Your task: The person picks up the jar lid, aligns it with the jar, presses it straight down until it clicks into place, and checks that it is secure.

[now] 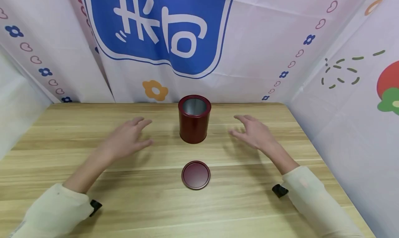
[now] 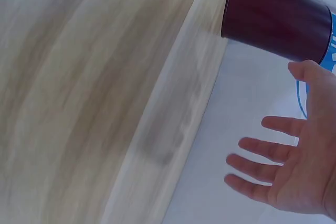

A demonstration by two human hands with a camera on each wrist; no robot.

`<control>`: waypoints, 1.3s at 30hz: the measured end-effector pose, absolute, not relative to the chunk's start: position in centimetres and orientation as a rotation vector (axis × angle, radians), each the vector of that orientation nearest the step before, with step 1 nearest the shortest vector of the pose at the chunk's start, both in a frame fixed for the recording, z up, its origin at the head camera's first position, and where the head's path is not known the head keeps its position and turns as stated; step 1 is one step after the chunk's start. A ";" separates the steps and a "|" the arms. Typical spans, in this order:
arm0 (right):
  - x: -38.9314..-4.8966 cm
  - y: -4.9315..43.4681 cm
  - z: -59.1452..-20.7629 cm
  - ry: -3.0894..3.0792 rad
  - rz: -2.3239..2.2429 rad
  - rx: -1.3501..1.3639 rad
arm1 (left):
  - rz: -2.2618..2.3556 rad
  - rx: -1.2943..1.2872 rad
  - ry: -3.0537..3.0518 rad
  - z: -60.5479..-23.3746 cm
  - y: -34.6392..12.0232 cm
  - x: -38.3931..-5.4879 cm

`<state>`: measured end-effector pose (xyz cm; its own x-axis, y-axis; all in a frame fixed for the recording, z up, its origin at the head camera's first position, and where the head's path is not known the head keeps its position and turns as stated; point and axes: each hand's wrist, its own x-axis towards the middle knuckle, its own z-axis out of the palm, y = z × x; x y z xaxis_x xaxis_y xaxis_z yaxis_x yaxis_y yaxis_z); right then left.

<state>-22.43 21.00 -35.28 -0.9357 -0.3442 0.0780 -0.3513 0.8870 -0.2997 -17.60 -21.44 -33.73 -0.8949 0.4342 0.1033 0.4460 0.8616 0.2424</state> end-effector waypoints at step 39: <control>-20.9 17.4 -36.7 -3.233 1.312 0.778 | -0.936 -0.996 -3.046 -35.9 -15.4 -18.0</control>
